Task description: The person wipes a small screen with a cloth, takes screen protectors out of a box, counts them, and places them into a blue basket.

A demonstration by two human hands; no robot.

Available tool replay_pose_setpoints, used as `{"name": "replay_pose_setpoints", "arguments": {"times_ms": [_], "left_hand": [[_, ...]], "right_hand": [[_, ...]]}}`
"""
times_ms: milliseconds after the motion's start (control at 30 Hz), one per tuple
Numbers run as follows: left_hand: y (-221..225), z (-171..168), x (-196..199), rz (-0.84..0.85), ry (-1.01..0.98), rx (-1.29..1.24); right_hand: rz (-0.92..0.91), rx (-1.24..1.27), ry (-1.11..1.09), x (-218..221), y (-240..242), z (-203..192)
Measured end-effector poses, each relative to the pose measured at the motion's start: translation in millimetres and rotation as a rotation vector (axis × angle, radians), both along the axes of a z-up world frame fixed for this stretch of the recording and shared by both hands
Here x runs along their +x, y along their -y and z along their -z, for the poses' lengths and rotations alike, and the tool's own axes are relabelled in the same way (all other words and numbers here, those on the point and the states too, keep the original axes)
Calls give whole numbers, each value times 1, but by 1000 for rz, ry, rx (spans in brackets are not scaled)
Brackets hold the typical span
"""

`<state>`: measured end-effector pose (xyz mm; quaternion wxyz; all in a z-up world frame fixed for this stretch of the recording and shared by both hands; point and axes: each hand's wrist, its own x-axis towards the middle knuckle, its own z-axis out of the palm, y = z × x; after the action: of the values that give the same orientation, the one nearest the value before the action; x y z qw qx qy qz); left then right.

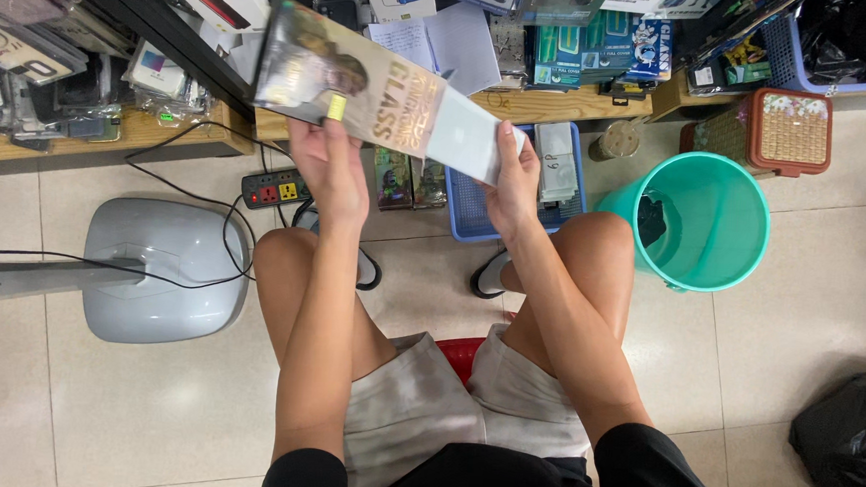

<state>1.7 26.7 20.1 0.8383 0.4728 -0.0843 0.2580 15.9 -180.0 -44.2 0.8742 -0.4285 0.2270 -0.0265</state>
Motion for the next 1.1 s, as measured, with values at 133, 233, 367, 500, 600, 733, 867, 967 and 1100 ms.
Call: {"name": "replay_pose_setpoints", "arguments": {"times_ms": [133, 233, 367, 500, 600, 733, 867, 967, 1100], "left_hand": [[-20, -11, 1, -110, -170, -222], [-23, -20, -1, -135, -371, -411], [-7, -26, 1, -46, -523, -609], [1, -19, 6, 81, -652, -710], [5, -15, 7, 88, -691, -739], [7, -9, 11, 81, -696, -739], [11, -6, 10, 67, -724, -772], [7, 11, 12, 64, -738, -804], [1, 26, 14, 85, -720, -870]], "right_hand": [[39, -6, 25, 4, 10, -12], [46, 40, 23, 6, 15, -25], [38, 34, 15, 4, 22, -27], [74, -28, 17, 4, 15, -45], [127, -33, 28, -1, 14, -52], [171, -32, 51, 9, 21, -39], [227, -33, 40, 13, 27, -39], [244, -27, 10, 9, 25, -52], [219, -37, -49, 0, 24, -62]]}}
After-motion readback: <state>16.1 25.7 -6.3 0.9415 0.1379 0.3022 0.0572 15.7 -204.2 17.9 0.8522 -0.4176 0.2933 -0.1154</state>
